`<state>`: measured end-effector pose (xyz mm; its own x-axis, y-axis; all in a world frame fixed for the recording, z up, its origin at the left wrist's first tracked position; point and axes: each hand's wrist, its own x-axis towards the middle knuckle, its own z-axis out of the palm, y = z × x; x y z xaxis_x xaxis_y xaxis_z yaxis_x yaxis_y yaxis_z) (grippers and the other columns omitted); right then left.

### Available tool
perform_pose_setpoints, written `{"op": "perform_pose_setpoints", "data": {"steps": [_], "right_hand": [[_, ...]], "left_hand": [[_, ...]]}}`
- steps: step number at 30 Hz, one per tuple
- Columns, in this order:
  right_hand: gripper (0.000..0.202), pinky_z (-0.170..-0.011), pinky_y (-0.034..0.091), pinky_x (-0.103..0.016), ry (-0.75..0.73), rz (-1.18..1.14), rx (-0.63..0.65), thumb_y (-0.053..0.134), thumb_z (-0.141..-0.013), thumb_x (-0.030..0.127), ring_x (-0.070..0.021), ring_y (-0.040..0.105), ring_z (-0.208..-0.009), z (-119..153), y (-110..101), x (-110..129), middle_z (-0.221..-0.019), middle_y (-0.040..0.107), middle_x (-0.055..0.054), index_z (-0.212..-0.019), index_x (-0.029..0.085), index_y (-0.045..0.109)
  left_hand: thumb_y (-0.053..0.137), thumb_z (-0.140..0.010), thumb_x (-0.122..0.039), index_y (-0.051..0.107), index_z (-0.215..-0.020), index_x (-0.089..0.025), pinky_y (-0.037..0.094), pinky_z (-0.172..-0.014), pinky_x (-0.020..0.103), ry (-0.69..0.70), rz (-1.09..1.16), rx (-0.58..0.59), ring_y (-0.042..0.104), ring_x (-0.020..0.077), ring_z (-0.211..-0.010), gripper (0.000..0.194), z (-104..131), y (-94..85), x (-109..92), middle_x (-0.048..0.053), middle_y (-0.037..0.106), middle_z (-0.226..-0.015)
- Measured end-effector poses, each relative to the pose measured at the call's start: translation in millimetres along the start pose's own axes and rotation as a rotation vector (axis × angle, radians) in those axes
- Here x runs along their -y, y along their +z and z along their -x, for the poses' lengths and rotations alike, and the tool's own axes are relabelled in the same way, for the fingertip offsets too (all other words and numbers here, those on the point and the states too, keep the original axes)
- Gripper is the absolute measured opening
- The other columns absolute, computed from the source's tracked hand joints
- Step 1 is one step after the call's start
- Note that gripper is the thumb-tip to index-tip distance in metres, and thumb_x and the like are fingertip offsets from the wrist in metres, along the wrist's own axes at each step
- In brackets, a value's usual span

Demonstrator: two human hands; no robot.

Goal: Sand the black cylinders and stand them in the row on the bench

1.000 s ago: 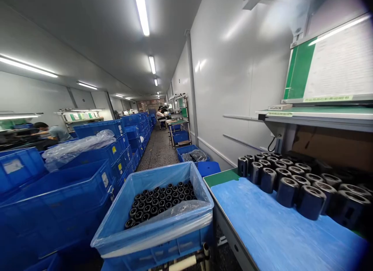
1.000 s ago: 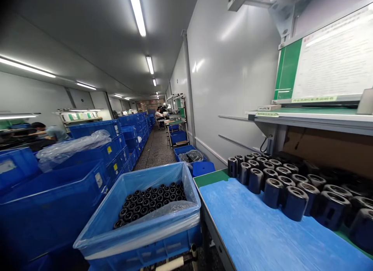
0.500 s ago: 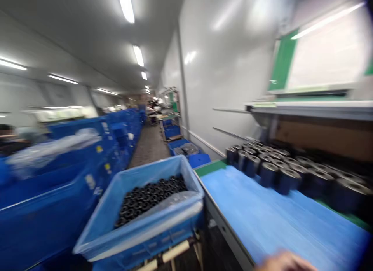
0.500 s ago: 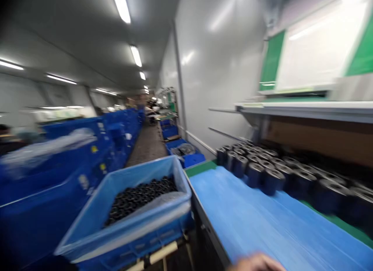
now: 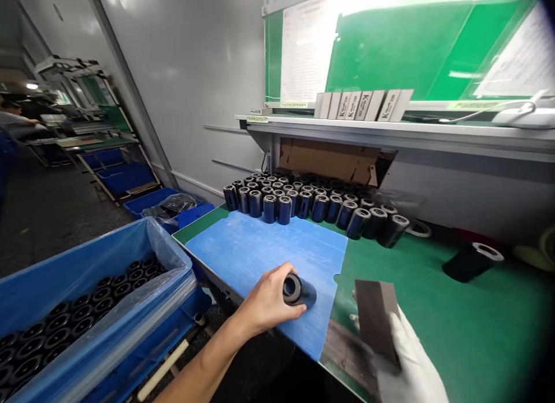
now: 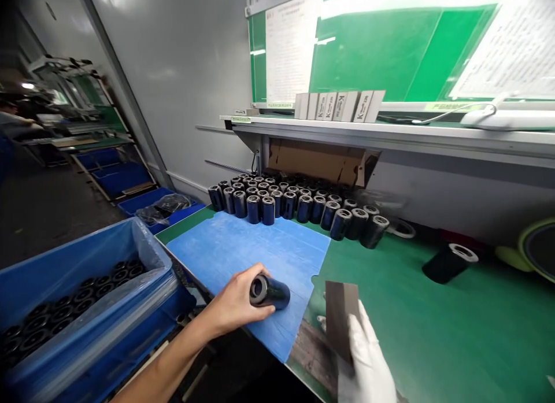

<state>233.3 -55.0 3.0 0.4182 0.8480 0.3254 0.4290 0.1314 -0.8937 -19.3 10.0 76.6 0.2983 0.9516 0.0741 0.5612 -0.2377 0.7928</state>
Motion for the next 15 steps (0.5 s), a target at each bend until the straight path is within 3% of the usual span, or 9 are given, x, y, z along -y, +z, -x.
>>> {"op": "perform_pose_setpoints", "data": {"steps": [5,7,12,15], "right_hand": [[0.062,-0.103,0.054,-0.046,0.103,0.035,0.008,0.052,-0.096,0.057,-0.0314,0.052,-0.135,18,20,19,-0.150,0.051,-0.004,-0.151,0.028,0.048],[0.063,-0.107,0.052,-0.046,0.066,0.053,0.011,0.052,-0.097,0.056,-0.0303,0.049,-0.138,26,36,21,-0.154,0.047,-0.005,-0.152,0.027,0.045],[0.050,-0.094,0.059,-0.049,-0.379,0.277,0.025,0.049,-0.099,0.047,-0.0349,0.062,-0.122,32,80,24,-0.151,0.048,-0.016,-0.139,0.019,0.060],[0.045,-0.097,0.057,-0.050,-0.493,0.337,-0.002,0.043,-0.103,0.040,-0.0331,0.058,-0.127,24,94,33,-0.151,0.048,-0.015,-0.142,0.021,0.057]], "left_hand": [[0.080,-0.072,-0.030,0.060,-0.106,-0.023,0.045,-0.072,0.027,0.014,0.070,-0.006,0.062,0.0184,-0.086,0.040,2,12.3,2,-0.001,0.067,-0.097],[0.079,-0.073,-0.030,0.060,-0.107,-0.023,0.046,-0.074,0.027,0.009,0.088,-0.029,0.064,0.0192,-0.087,0.039,5,16.3,4,0.000,0.068,-0.098],[0.074,-0.074,-0.019,0.058,-0.105,-0.022,0.048,-0.079,0.027,0.025,0.145,-0.105,0.066,0.0197,-0.092,0.035,11,26.6,8,0.002,0.070,-0.102],[0.066,-0.076,-0.015,0.056,-0.101,-0.021,0.047,-0.072,0.026,0.044,0.142,-0.133,0.065,0.0178,-0.083,0.027,12,30.2,8,0.001,0.069,-0.094]]}}
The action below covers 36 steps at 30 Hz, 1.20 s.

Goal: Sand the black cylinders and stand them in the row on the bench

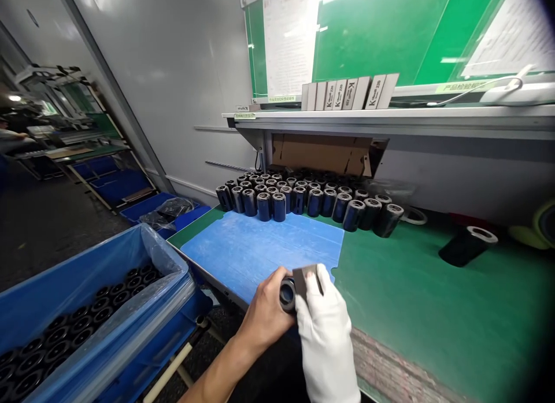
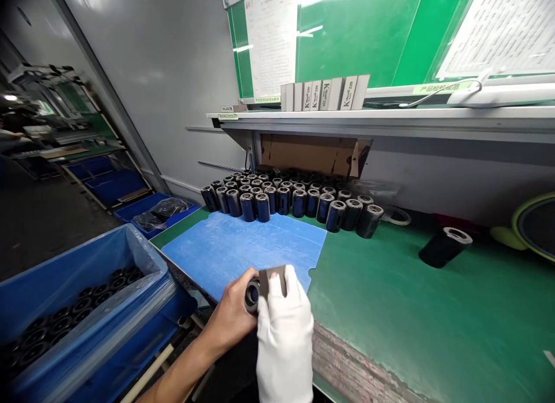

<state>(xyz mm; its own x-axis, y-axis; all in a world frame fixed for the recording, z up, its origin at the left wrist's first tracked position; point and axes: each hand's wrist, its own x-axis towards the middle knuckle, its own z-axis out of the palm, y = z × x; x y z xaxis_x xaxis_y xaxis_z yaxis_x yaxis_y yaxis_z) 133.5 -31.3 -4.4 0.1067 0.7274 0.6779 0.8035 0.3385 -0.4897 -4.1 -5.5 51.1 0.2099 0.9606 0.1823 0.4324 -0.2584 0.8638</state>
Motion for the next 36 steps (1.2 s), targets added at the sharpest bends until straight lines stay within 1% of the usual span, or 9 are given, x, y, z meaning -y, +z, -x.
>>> {"op": "perform_pose_setpoints", "data": {"steps": [6,10,14,18,22,26,30,34,36], "right_hand": [[0.044,-0.072,0.062,-0.044,-0.140,0.123,0.020,0.041,-0.102,0.041,-0.0327,0.071,-0.097,-10,-4,0,-0.135,0.060,-0.021,-0.131,0.016,0.062],[0.043,-0.088,0.060,-0.046,-0.087,0.095,0.055,0.040,-0.102,0.032,-0.0324,0.063,-0.118,-13,-4,7,-0.145,0.053,-0.017,-0.141,0.020,0.055],[0.038,-0.077,0.061,-0.045,-0.184,0.126,0.117,0.044,-0.100,0.034,-0.0335,0.067,-0.105,-14,-6,11,-0.138,0.057,-0.019,-0.130,0.020,0.062],[0.043,-0.094,0.057,-0.047,-0.118,0.108,0.067,0.042,-0.101,0.032,-0.0322,0.058,-0.124,-17,-6,14,-0.149,0.048,-0.016,-0.141,0.022,0.055],[0.040,-0.075,0.060,-0.044,-0.199,0.173,0.075,0.040,-0.100,0.037,-0.0337,0.066,-0.104,-19,-11,19,-0.133,0.060,-0.019,-0.126,0.019,0.065],[0.037,-0.088,0.058,-0.045,-0.173,0.189,0.076,0.039,-0.102,0.030,-0.0330,0.060,-0.120,-24,-16,23,-0.143,0.053,-0.018,-0.130,0.019,0.061],[0.034,-0.069,0.061,-0.039,-0.323,0.277,0.059,0.041,-0.100,0.035,-0.0308,0.067,-0.100,-24,-17,20,-0.131,0.059,-0.020,-0.120,0.019,0.063],[0.034,-0.079,0.061,-0.042,-0.206,0.298,0.095,0.042,-0.099,0.028,-0.0330,0.060,-0.118,-24,-15,18,-0.142,0.053,-0.018,-0.127,0.022,0.060],[0.032,-0.075,0.061,-0.042,-0.294,0.297,0.054,0.042,-0.099,0.031,-0.0337,0.063,-0.112,-22,-14,17,-0.136,0.056,-0.021,-0.120,0.018,0.062]], "left_hand": [[0.066,-0.075,-0.015,0.056,-0.097,-0.020,0.048,-0.076,0.027,0.050,0.012,0.020,0.065,0.0194,-0.087,0.024,-1,-0.2,-1,0.003,0.068,-0.097],[0.064,-0.079,-0.015,0.055,-0.095,-0.019,0.047,-0.069,0.026,0.032,0.035,-0.014,0.063,0.0179,-0.080,0.019,-2,-2.7,2,0.002,0.068,-0.089],[0.067,-0.078,-0.014,0.059,-0.099,-0.019,0.049,-0.077,0.027,0.037,0.078,0.019,0.066,0.0200,-0.088,0.023,-1,-3.9,4,0.004,0.070,-0.096],[0.066,-0.078,-0.012,0.059,-0.105,-0.019,0.051,-0.084,0.029,0.092,0.088,-0.001,0.066,0.0213,-0.092,0.029,0,-3.4,4,0.006,0.069,-0.103],[0.067,-0.079,-0.014,0.061,-0.102,-0.019,0.052,-0.082,0.028,0.056,0.104,0.021,0.068,0.0221,-0.093,0.025,1,-2.7,5,0.006,0.071,-0.101],[0.064,-0.080,-0.012,0.061,-0.107,-0.019,0.052,-0.087,0.030,0.097,0.116,-0.016,0.067,0.0239,-0.100,0.028,2,-1.6,4,0.008,0.071,-0.106],[0.066,-0.080,-0.014,0.062,-0.098,-0.018,0.052,-0.078,0.028,0.057,0.124,0.011,0.067,0.0214,-0.086,0.019,3,-0.8,2,0.005,0.071,-0.093],[0.061,-0.083,-0.013,0.062,-0.103,-0.018,0.052,-0.085,0.030,0.097,0.130,-0.051,0.067,0.0217,-0.091,0.021,2,-0.2,3,0.006,0.071,-0.098],[0.066,-0.080,-0.014,0.062,-0.103,-0.018,0.052,-0.082,0.029,0.071,0.140,-0.033,0.067,0.0218,-0.090,0.023,1,-0.5,4,0.006,0.072,-0.097]]}}
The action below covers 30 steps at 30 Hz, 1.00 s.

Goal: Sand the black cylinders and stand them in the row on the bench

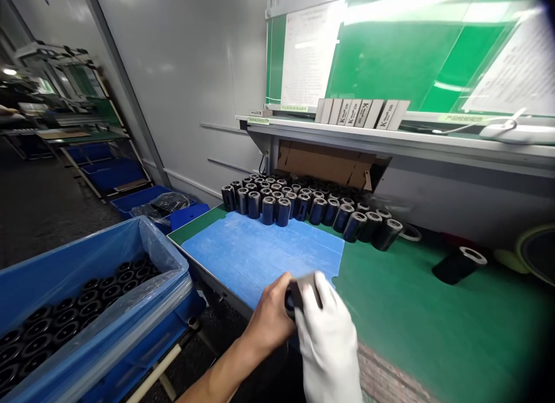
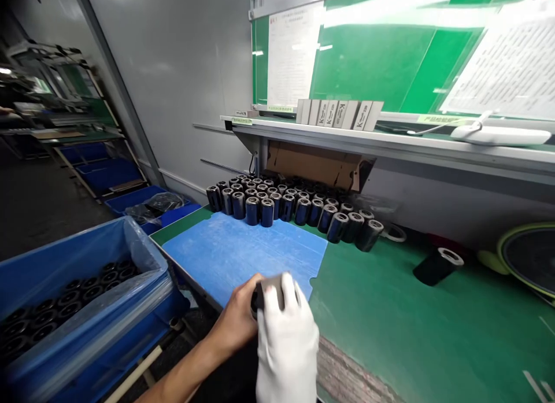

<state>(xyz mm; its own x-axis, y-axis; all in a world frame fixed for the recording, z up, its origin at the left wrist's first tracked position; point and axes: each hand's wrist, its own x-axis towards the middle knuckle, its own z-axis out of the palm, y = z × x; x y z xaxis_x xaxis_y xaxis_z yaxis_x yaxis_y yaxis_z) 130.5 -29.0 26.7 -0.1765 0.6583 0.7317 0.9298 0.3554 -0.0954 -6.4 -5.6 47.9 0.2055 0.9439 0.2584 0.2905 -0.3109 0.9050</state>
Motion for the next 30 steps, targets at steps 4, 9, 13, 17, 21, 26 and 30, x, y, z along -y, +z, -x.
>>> {"op": "perform_pose_setpoints", "data": {"steps": [4,9,13,17,21,26,30], "right_hand": [[0.031,-0.073,0.061,-0.042,0.025,-0.035,0.009,0.044,-0.098,0.033,-0.0332,0.066,-0.106,0,5,1,-0.132,0.059,-0.022,-0.117,0.018,0.064],[0.042,-0.084,0.060,-0.045,0.150,-0.189,0.047,0.042,-0.099,0.047,-0.0333,0.065,-0.113,18,9,-22,-0.133,0.062,-0.017,-0.118,0.020,0.068],[0.059,-0.111,0.046,-0.050,0.625,-0.443,-0.006,0.045,-0.100,0.054,-0.0316,0.052,-0.134,43,-9,-46,-0.152,0.048,-0.012,-0.148,0.021,0.047],[0.074,-0.124,0.026,-0.055,0.928,-0.613,-0.033,0.051,-0.092,0.066,-0.0328,0.034,-0.147,40,-31,-49,-0.160,0.037,-0.004,-0.155,0.028,0.039],[0.074,-0.123,0.029,-0.057,0.985,-0.608,0.054,0.052,-0.091,0.067,-0.0342,0.034,-0.147,46,-29,-51,-0.159,0.039,-0.003,-0.154,0.030,0.040],[0.062,-0.108,0.049,-0.058,0.584,-0.394,0.043,0.052,-0.097,0.052,-0.0379,0.049,-0.136,69,-8,-50,-0.156,0.042,-0.015,-0.150,0.019,0.046],[0.044,-0.089,0.060,-0.052,0.056,-0.173,0.032,0.061,-0.092,0.040,-0.0398,0.059,-0.124,47,3,-26,-0.148,0.050,-0.018,-0.132,0.021,0.061]], "left_hand": [[0.066,-0.081,-0.017,0.063,-0.101,-0.018,0.052,-0.081,0.028,-0.001,0.033,0.033,0.067,0.0213,-0.090,0.020,1,1.4,1,0.007,0.072,-0.099],[0.070,-0.078,-0.021,0.062,-0.101,-0.018,0.051,-0.079,0.027,-0.017,0.076,0.037,0.066,0.0201,-0.086,0.024,3,3.7,4,0.005,0.071,-0.095],[0.078,-0.071,-0.025,0.062,-0.105,-0.018,0.050,-0.075,0.027,-0.084,0.067,0.022,0.065,0.0194,-0.084,0.038,2,0.5,7,0.003,0.069,-0.093],[0.077,-0.071,-0.025,0.061,-0.110,-0.018,0.051,-0.079,0.028,-0.089,0.101,-0.001,0.066,0.0205,-0.091,0.043,2,-0.2,9,0.004,0.069,-0.102],[0.078,-0.069,-0.020,0.061,-0.111,-0.020,0.051,-0.085,0.028,-0.066,0.106,-0.002,0.067,0.0215,-0.097,0.045,2,1.7,9,0.005,0.070,-0.109],[0.080,-0.070,-0.021,0.063,-0.111,-0.020,0.051,-0.084,0.028,-0.058,0.025,-0.002,0.068,0.0216,-0.095,0.044,2,5.5,9,0.004,0.072,-0.105],[0.073,-0.079,-0.024,0.065,-0.110,-0.019,0.051,-0.085,0.029,-0.031,0.043,0.010,0.068,0.0218,-0.097,0.032,2,8.1,9,0.006,0.072,-0.106]]}}
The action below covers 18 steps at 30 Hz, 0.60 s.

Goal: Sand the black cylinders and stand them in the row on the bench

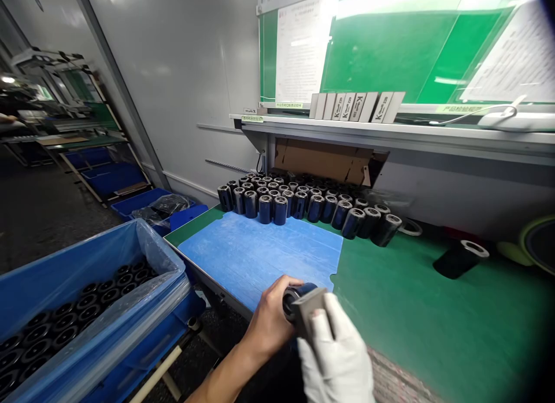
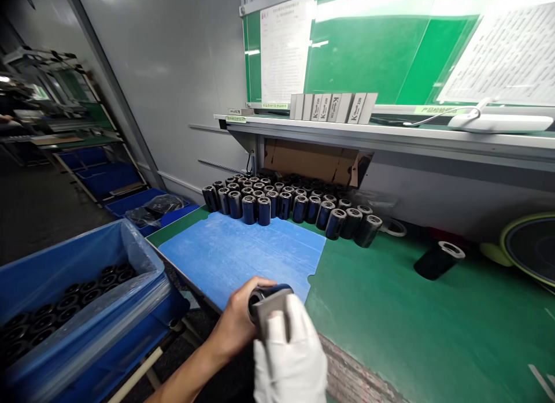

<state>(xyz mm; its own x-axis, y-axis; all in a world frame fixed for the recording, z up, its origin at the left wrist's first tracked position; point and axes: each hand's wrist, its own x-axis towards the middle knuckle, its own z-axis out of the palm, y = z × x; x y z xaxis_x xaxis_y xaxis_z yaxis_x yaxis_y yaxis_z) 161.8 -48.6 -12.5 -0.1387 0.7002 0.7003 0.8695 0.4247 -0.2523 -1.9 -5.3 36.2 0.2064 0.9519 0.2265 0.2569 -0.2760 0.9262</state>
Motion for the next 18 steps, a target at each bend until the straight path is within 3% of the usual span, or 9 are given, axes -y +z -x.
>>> {"op": "perform_pose_setpoints", "data": {"steps": [2,4,6,8,10,13,16,18], "right_hand": [[0.035,-0.090,0.059,-0.051,0.026,0.008,0.083,0.054,-0.095,0.036,-0.0385,0.058,-0.125,-25,-1,7,-0.149,0.051,-0.016,-0.125,0.023,0.066],[0.040,-0.100,0.054,-0.053,0.256,-0.074,0.110,0.045,-0.098,0.037,-0.0364,0.055,-0.130,-49,-9,2,-0.153,0.046,-0.015,-0.129,0.021,0.064],[0.051,-0.113,0.044,-0.054,0.534,-0.223,0.034,0.043,-0.099,0.048,-0.0337,0.050,-0.136,-63,-20,-10,-0.155,0.043,-0.013,-0.140,0.020,0.057],[0.067,-0.119,0.036,-0.054,0.745,-0.350,-0.046,0.047,-0.095,0.062,-0.0329,0.045,-0.141,-62,-31,-21,-0.155,0.044,-0.009,-0.149,0.023,0.049],[0.074,-0.121,0.034,-0.053,0.855,-0.390,-0.051,0.049,-0.091,0.070,-0.0324,0.042,-0.143,-48,-36,-25,-0.156,0.044,-0.006,-0.152,0.027,0.045],[0.073,-0.121,0.033,-0.053,0.780,-0.296,-0.053,0.047,-0.095,0.065,-0.0330,0.041,-0.143,-17,-29,-20,-0.158,0.040,-0.009,-0.153,0.022,0.043],[0.060,-0.114,0.042,-0.055,0.479,-0.084,-0.033,0.045,-0.100,0.051,-0.0358,0.038,-0.145,2,-13,-8,-0.160,0.035,-0.014,-0.148,0.015,0.049],[0.046,-0.104,0.052,-0.053,0.239,0.066,0.010,0.046,-0.101,0.039,-0.0369,0.036,-0.146,0,-3,1,-0.159,0.037,-0.014,-0.140,0.016,0.058]], "left_hand": [[0.070,-0.080,-0.022,0.065,-0.106,-0.017,0.051,-0.083,0.029,-0.003,0.016,-0.027,0.067,0.0213,-0.094,0.027,-1,-1.0,0,0.005,0.072,-0.101],[0.075,-0.075,-0.021,0.064,-0.105,-0.017,0.051,-0.083,0.029,-0.022,0.044,-0.060,0.067,0.0216,-0.093,0.033,-4,-2.6,-1,0.005,0.072,-0.100],[0.080,-0.070,-0.021,0.062,-0.110,-0.017,0.051,-0.087,0.029,-0.045,0.113,-0.046,0.068,0.0221,-0.098,0.044,-6,-2.6,-1,0.005,0.072,-0.106],[0.080,-0.071,-0.021,0.061,-0.114,-0.018,0.050,-0.094,0.030,-0.050,0.198,-0.006,0.067,0.0223,-0.107,0.048,-8,1.0,0,0.006,0.070,-0.117],[0.081,-0.069,-0.018,0.061,-0.114,-0.019,0.048,-0.099,0.030,-0.054,0.225,0.016,0.065,0.0228,-0.114,0.049,-9,7.9,4,0.005,0.069,-0.124],[0.082,-0.068,-0.015,0.064,-0.112,-0.019,0.049,-0.096,0.030,-0.075,0.154,0.040,0.067,0.0227,-0.109,0.048,-11,19.7,14,0.004,0.072,-0.116],[0.085,-0.065,-0.017,0.066,-0.116,-0.020,0.051,-0.093,0.029,-0.073,0.146,0.048,0.069,0.0235,-0.105,0.055,-12,27.1,24,0.004,0.074,-0.112],[0.082,-0.072,-0.021,0.068,-0.118,-0.019,0.053,-0.093,0.030,-0.056,0.185,0.048,0.069,0.0241,-0.106,0.048,-13,29.5,27,0.006,0.075,-0.114]]}}
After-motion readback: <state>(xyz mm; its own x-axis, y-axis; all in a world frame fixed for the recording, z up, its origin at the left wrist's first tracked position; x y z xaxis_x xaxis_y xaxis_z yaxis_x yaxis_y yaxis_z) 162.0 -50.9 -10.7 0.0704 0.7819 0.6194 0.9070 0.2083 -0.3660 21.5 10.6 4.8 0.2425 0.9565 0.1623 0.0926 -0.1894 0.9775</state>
